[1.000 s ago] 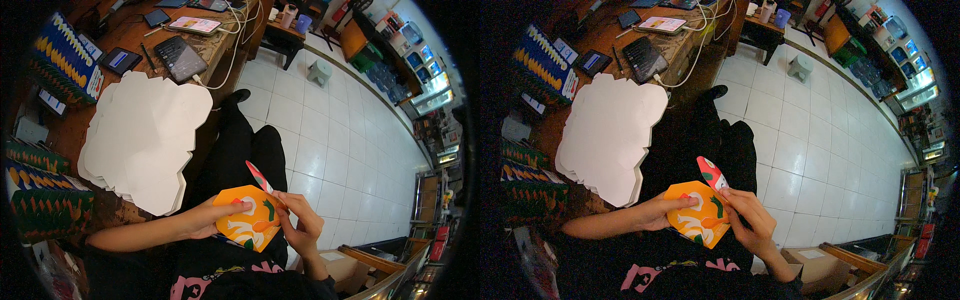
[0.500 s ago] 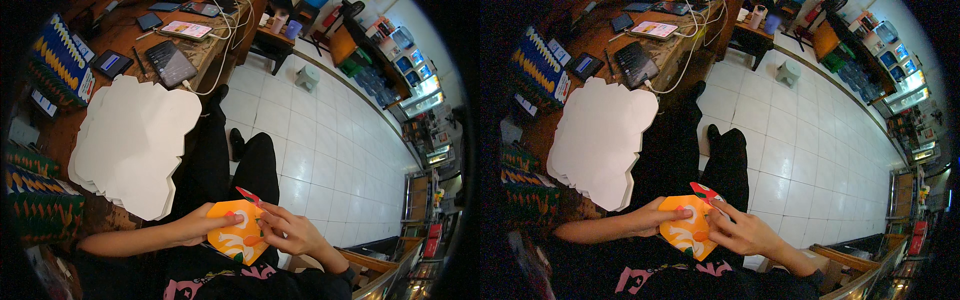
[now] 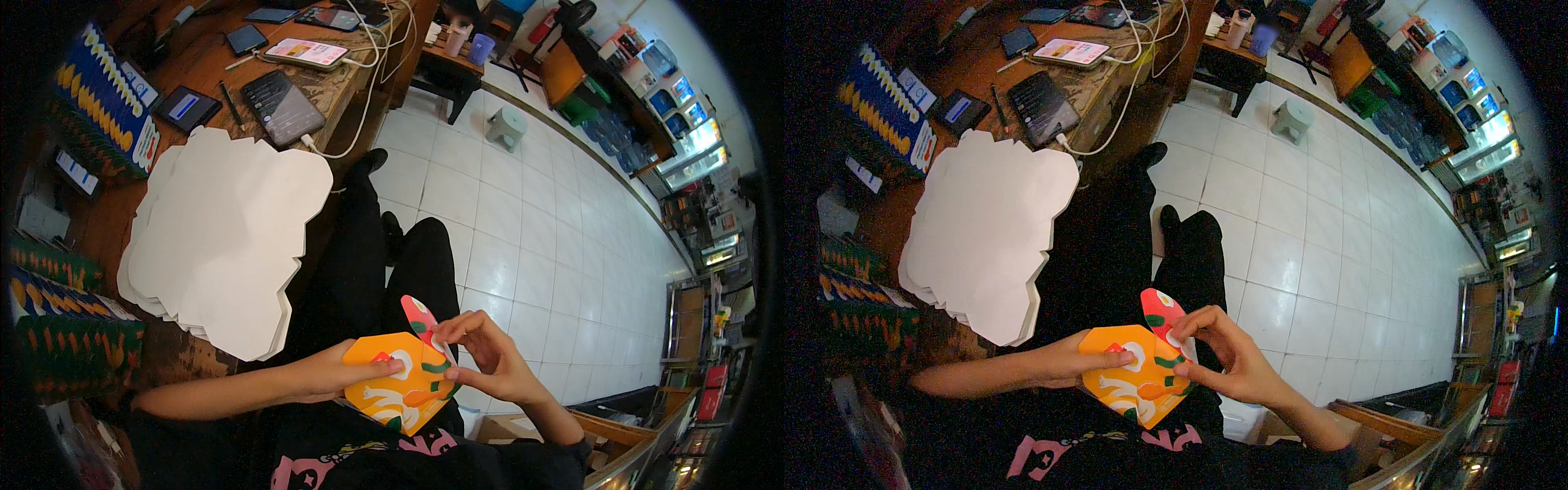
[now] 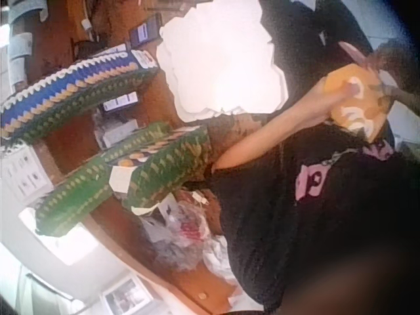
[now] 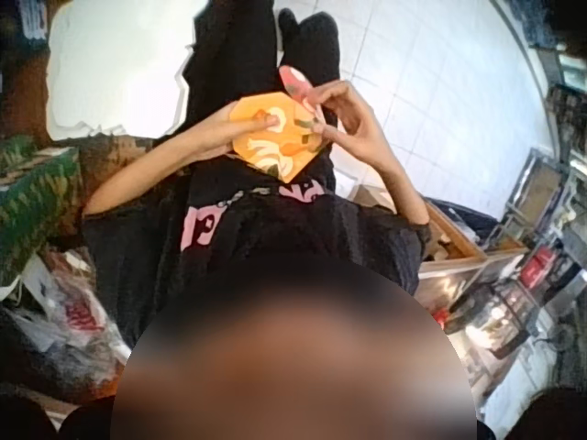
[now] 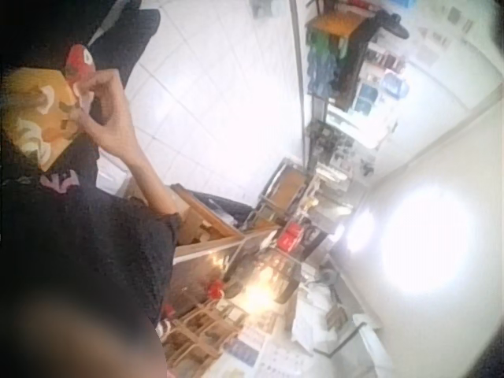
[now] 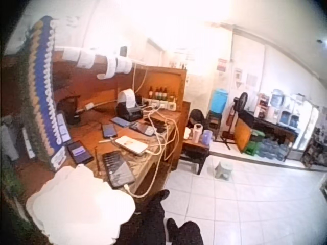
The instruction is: The person sits on the floor and repeatedly folds flat, colorful paper sheets into small boxes. They insert each finished box into a growing stack on the table. The person handles the paper by hand, folding edges and tucking flaps to form the box shape.
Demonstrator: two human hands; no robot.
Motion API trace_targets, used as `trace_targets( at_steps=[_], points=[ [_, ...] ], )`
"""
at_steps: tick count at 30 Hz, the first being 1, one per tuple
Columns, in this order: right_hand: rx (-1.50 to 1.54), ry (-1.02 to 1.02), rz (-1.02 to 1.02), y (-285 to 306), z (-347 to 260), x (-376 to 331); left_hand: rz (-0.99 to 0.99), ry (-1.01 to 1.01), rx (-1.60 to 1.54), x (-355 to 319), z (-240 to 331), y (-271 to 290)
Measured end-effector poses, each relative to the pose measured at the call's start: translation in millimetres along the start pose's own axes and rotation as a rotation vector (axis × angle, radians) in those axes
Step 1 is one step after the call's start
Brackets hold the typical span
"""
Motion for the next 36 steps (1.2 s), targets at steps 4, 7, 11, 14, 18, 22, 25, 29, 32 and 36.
trace_targets(
  at_steps=[4, 7, 11, 14, 18, 22, 25, 29, 32, 36],
  points=[
    [0.109, -0.091, -0.078, -12, 8, 2, -0.058, -0.044, 0.056, -1, -5, -6],
    [0.001, -0.015, -0.056, -13, 5, 2, 0.006, 0.012, 0.219, -4, 4, -10],
    [-0.21, 0.083, -0.125, -17, -1, 4, 0.195, -0.623, 1.256, -48, 68, -40],
    [-0.256, 0.122, -0.146, -25, -3, 8, 0.651, -1.54, 1.394, -129, 108, -80],
    [-0.311, 0.123, -0.172, -33, -4, 11, 0.718, -1.621, 1.708, -153, 134, -104],
    [-0.344, 0.116, -0.165, -36, -5, 9, 0.685, -1.495, 1.782, -143, 145, -99],
    [-0.357, 0.104, -0.163, -35, -4, 7, 0.744, -1.521, 1.729, -161, 153, -86],
    [-0.356, 0.116, -0.164, -35, -2, 5, 0.853, -1.565, 1.595, -198, 160, -63],
    [-0.369, 0.127, -0.154, -35, -1, 7, 0.927, -1.626, 1.466, -224, 163, -49],
    [-0.367, 0.144, -0.173, -37, -2, 10, 0.961, -1.69, 1.304, -243, 167, -36]
  ],
)
Point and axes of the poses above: each hand's wrist, its own x-axis towards the middle knuckle, its own y-axis out of the back of the hand, z = x × y, the point moved 4 cm from there along x, towards the middle knuckle, and after that the axes turned 10 degrees about -x, right-handed, at the moved point
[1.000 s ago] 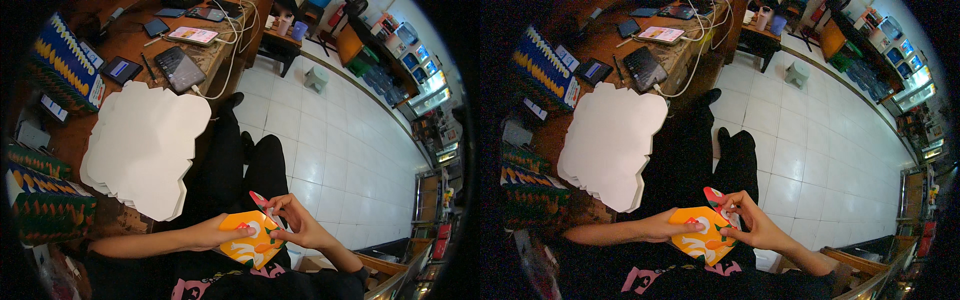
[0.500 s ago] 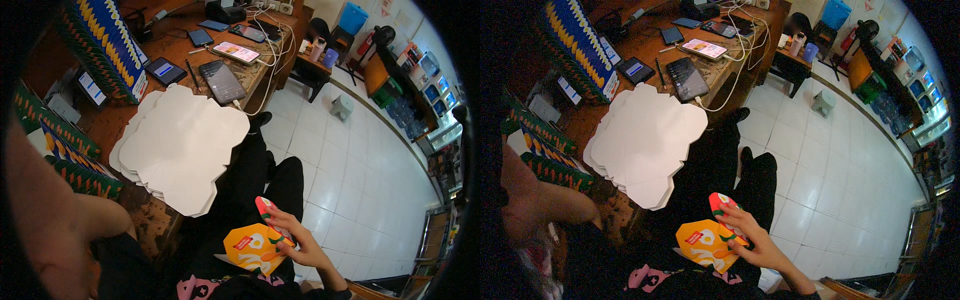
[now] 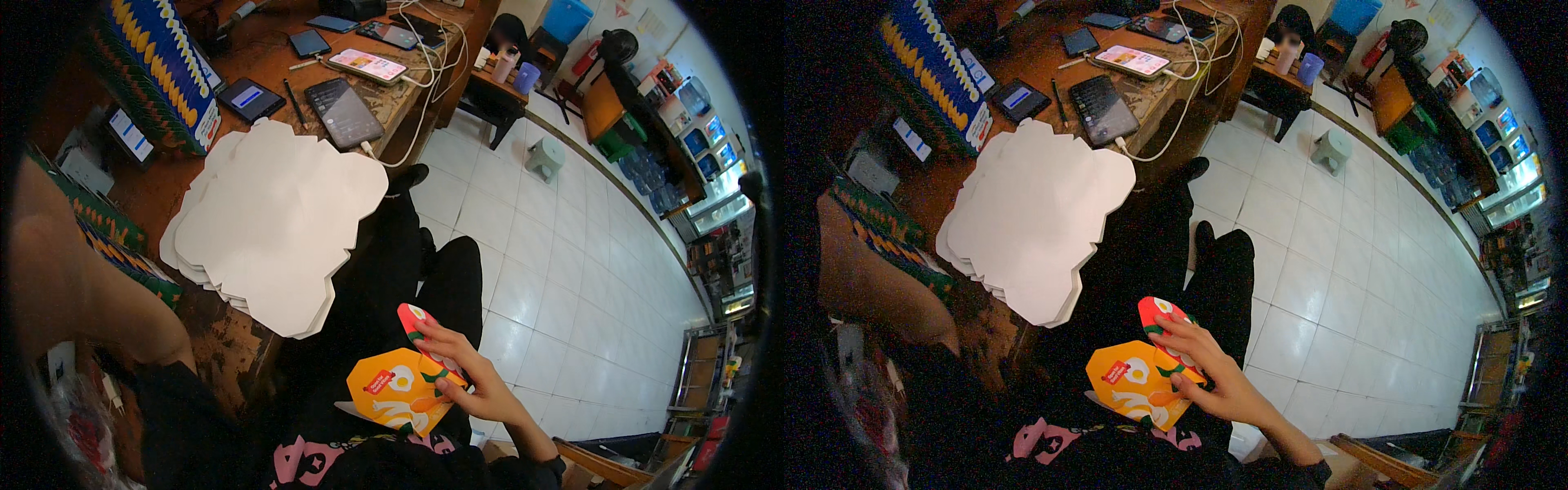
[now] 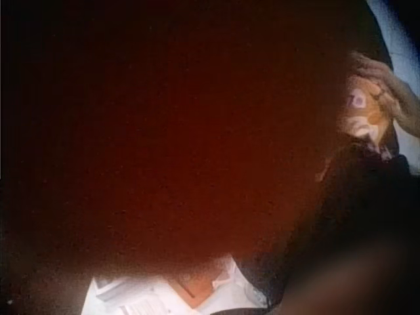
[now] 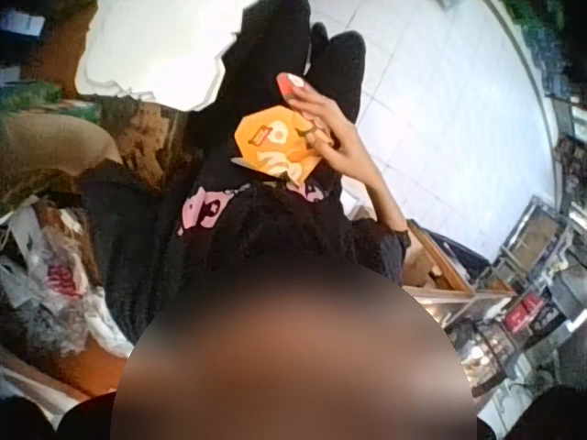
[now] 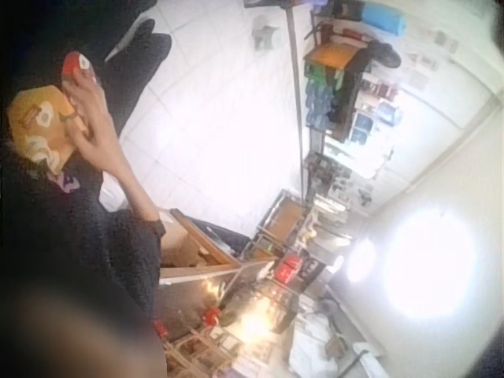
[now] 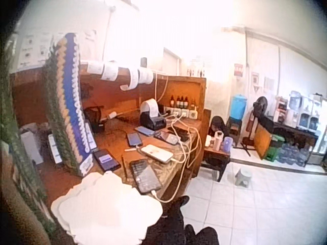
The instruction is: The person sits on the floor and repeatedly folds flat, colorful paper sheets into small boxes. They insert each finished box into a growing stack on the table. The person handles the paper by hand, folding edges and tucking flaps to form the box shape.
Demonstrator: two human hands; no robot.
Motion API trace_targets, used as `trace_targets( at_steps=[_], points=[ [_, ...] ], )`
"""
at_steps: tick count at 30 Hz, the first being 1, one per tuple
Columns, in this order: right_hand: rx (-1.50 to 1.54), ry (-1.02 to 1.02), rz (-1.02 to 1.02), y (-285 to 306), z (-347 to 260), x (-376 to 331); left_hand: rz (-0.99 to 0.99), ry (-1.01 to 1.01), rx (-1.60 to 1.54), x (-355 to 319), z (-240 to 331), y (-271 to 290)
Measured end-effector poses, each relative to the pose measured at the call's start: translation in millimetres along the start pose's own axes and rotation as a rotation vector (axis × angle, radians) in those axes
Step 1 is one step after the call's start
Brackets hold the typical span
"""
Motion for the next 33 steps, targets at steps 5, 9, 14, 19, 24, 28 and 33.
trace_targets(
  at_steps=[5, 9, 14, 19, 24, 28, 33],
  points=[
    [-0.044, -0.01, -0.015, 2, -4, 4, 0.037, 0.036, -0.125, -1, -6, 4],
    [-0.063, -0.015, 0.043, 2, -7, 2, -0.056, 0.109, -0.313, -7, -1, -24],
    [-0.088, -0.112, 0.18, -1, -2, -5, -0.47, 0.359, -0.607, -42, -7, -105],
    [-0.105, -0.113, 0.238, -1, -3, -9, -1.061, 0.778, -0.635, -127, -18, -165],
    [-0.128, -0.166, 0.29, -7, -6, -10, -1.161, 1.351, -0.723, -189, -14, -190],
    [-0.092, -0.2, 0.354, -8, -3, -10, -1.139, 1.361, -0.764, -193, -19, -195],
    [-0.072, -0.218, 0.37, -10, 0, -5, -1.049, 1.46, -0.842, -190, -24, -195]
  ],
)
Point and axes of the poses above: each hand's wrist, its own x-axis towards the middle knuckle, its own y-axis out of the back of the hand, z = x × y, the point moved 4 cm from there along x, towards the middle knuckle, and after that the axes turned 10 degrees about -x, right-handed, at the moved point
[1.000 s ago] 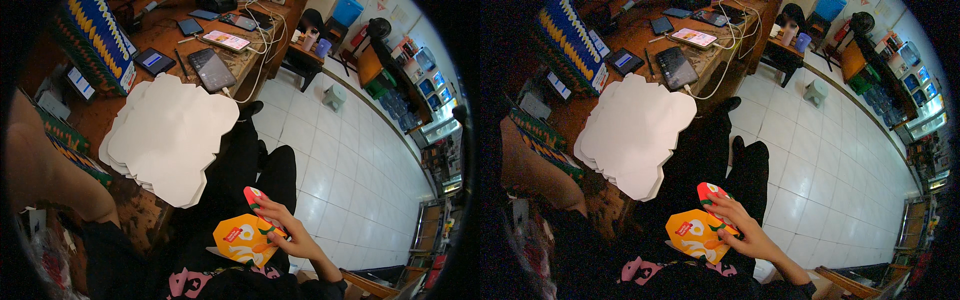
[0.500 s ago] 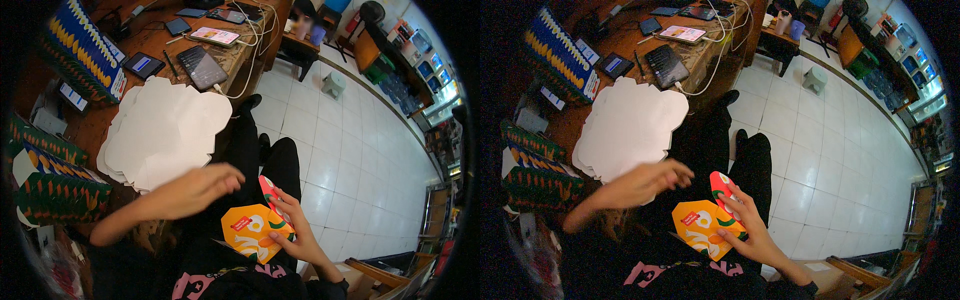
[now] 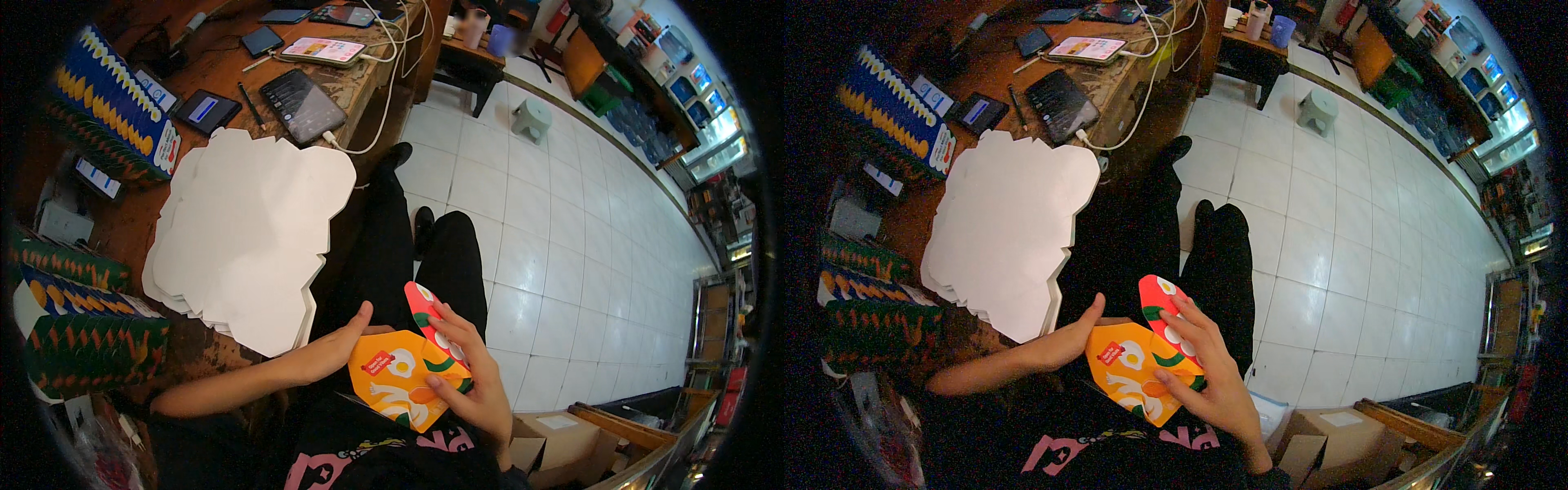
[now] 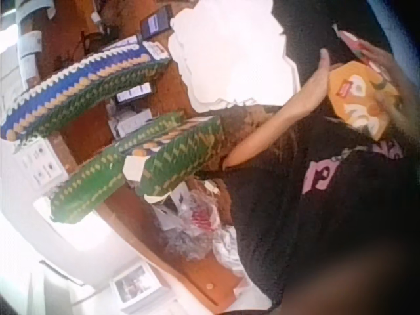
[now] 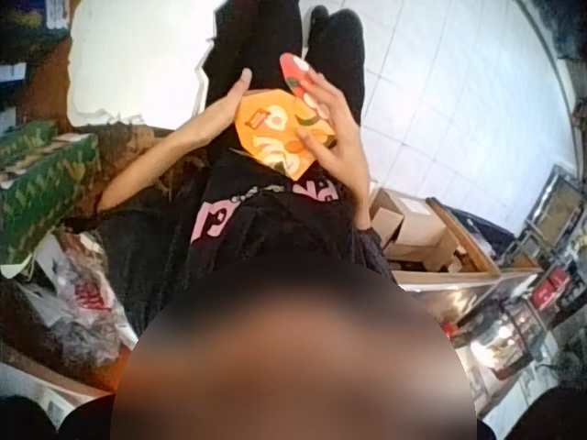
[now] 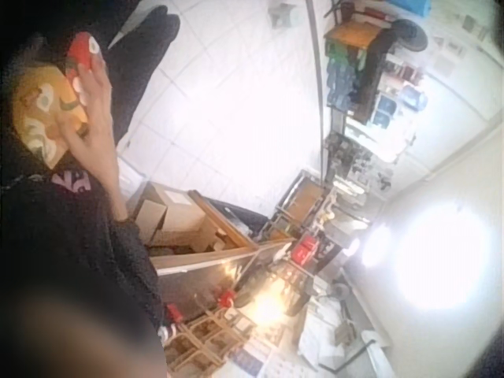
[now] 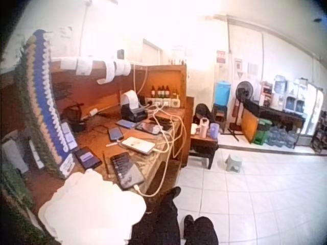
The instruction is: The person sits on the floor and repeatedly folds flat, colorful paper sheets into small boxes. They insert each finished box into a growing stack on the table. The person handles the paper by hand, folding edges and tucking flaps to form the box shape.
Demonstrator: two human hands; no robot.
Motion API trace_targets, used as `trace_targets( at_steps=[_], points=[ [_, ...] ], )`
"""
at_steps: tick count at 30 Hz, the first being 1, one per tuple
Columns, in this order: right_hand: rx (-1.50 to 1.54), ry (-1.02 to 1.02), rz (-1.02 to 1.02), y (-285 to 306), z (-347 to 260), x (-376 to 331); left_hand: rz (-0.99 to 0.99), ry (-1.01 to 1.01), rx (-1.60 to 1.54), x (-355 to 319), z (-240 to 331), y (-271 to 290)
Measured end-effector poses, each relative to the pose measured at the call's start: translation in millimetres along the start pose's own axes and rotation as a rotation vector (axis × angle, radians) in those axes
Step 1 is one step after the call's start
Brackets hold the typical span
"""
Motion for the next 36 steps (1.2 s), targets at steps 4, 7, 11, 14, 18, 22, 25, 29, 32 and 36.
trace_targets(
  at_steps=[4, 7, 11, 14, 18, 22, 25, 29, 32, 36],
  points=[
    [0.018, 0.011, 0.01, 2, -2, 1, 0.052, 0.016, -0.142, 1, -5, -3],
    [0.023, -0.012, 0.0, 4, -1, 2, 0.065, 0.028, -0.172, 0, -9, -2],
    [0.02, -0.002, -0.018, 5, -1, 3, 0.018, 0.068, -0.115, -2, -9, 0],
    [0.032, 0.015, -0.011, 4, -1, 5, 0.136, 0.162, 0.11, -4, -9, 5],
    [0.037, 0.02, -0.006, 5, -1, 4, 0.02, -0.009, 0.042, -8, 0, -2],
    [-0.016, 0.066, -0.015, 5, 2, 4, 0.032, -0.034, 0.042, -6, -1, -1],
    [-0.041, 0.115, 0.017, 5, 5, 5, 0.071, -0.075, 0.051, -3, 0, -1],
    [-0.033, 0.123, 0.046, 3, 10, 3, 0.26, -0.038, 0.084, -5, -1, -1],
    [0.025, 0.05, 0.006, 1, 14, 2, 0.444, -0.02, 0.049, -9, -1, 1],
    [0.001, 0.049, -0.009, 2, 14, 3, 0.286, -0.052, 0.089, -8, 4, -6]
  ],
)
Point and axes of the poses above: each hand's wrist, its own x-axis towards the middle knuckle, its own y-axis out of the back of the hand, z = x × y, the point moved 4 cm from there along x, towards the middle knuckle, and after that the axes turned 10 degrees about -x, right-handed, at the moved point
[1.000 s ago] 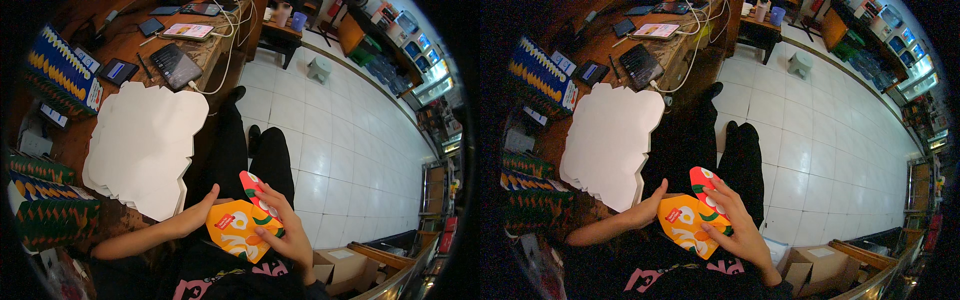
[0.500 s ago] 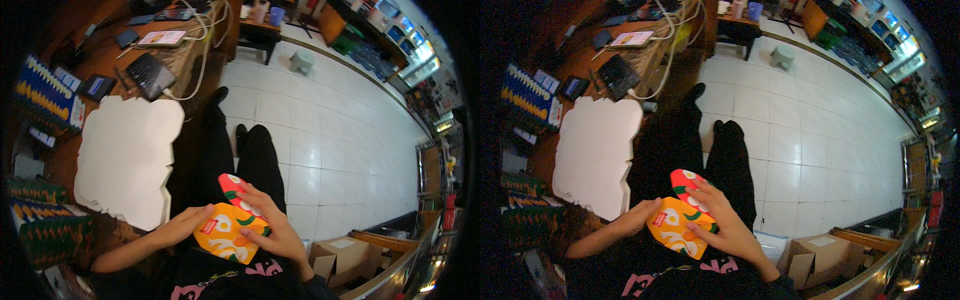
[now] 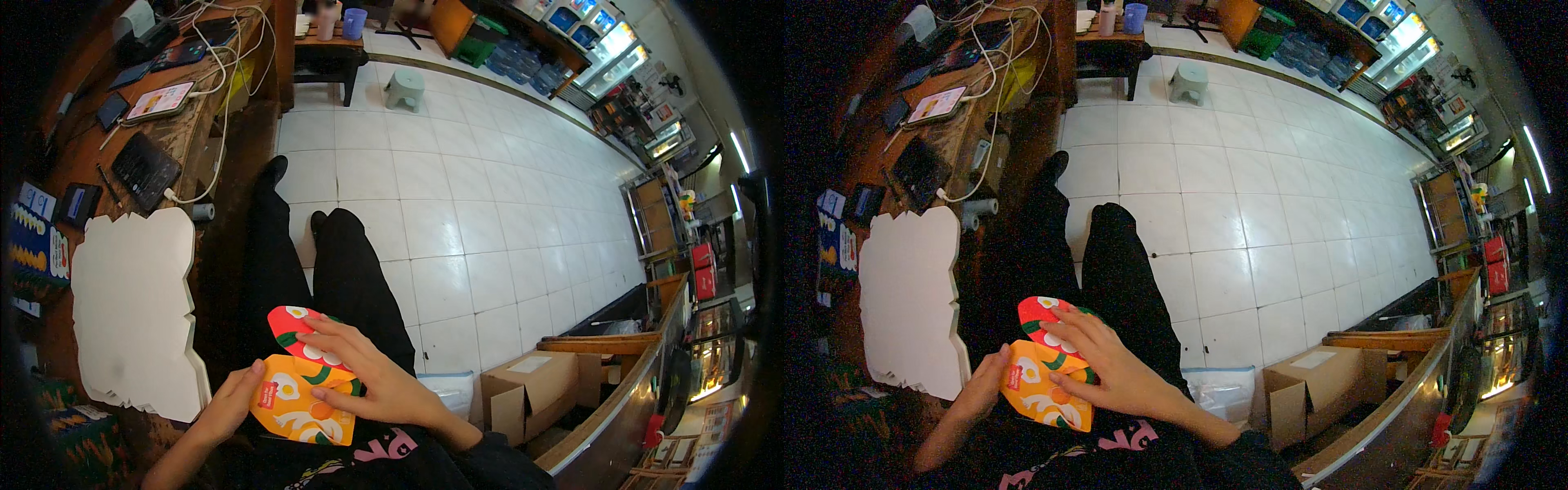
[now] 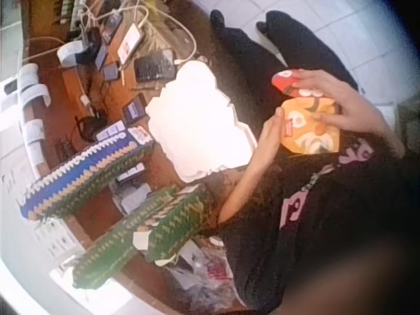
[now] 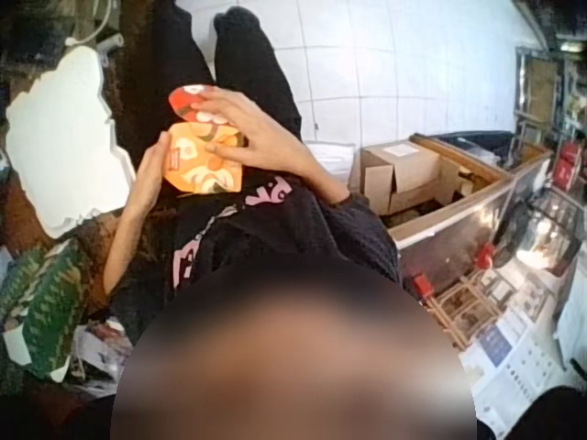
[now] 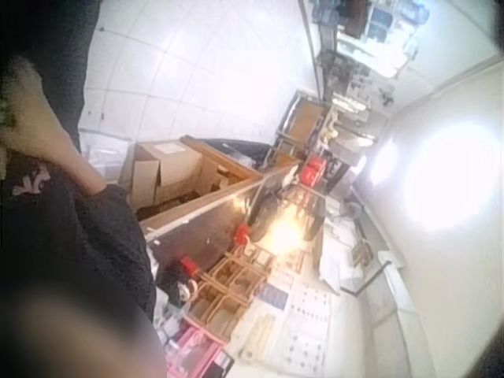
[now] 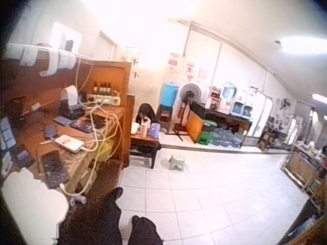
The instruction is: The person sits on the floor and repeatedly folds flat, colorful paper sheets into small boxes. They insert each finished box into a growing stack on the table. The person handles the paper by hand, folding edges and tucking flaps to form the box shape.
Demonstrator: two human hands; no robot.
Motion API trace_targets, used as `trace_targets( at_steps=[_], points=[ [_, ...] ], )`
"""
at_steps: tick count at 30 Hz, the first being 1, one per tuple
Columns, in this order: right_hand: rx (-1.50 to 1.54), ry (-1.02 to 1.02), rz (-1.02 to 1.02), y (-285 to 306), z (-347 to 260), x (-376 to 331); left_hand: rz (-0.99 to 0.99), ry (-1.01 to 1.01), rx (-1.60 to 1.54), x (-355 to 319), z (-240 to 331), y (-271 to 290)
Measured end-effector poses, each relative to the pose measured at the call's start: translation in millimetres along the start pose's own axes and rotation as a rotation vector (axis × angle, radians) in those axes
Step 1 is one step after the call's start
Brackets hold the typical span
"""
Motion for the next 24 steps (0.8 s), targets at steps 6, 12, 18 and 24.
trace_targets(
  at_steps=[6, 12, 18, 24],
  points=[
    [-0.012, 0.005, 0.003, 0, -1, 1, 0.031, 0.015, 0.024, 1, -1, 3],
    [-0.02, 0.003, -0.006, -1, -2, 0, -0.033, 0.019, 0.008, 2, -3, 3],
    [0.121, 0.211, -0.01, -4, -16, -8, -0.412, 0.222, -0.41, -5, -6, -2],
    [-0.271, 0.586, -0.274, -12, -49, -18, -0.509, 0.073, -0.618, -7, -11, 4]
  ],
)
Point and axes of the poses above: each hand's wrist, its own x-axis towards the middle knuckle, its own y-axis out of the back of the hand, z = x × y, the point moved 4 cm from there along x, towards the middle knuckle, and after that the axes turned 10 degrees about -x, right-handed, at the moved point
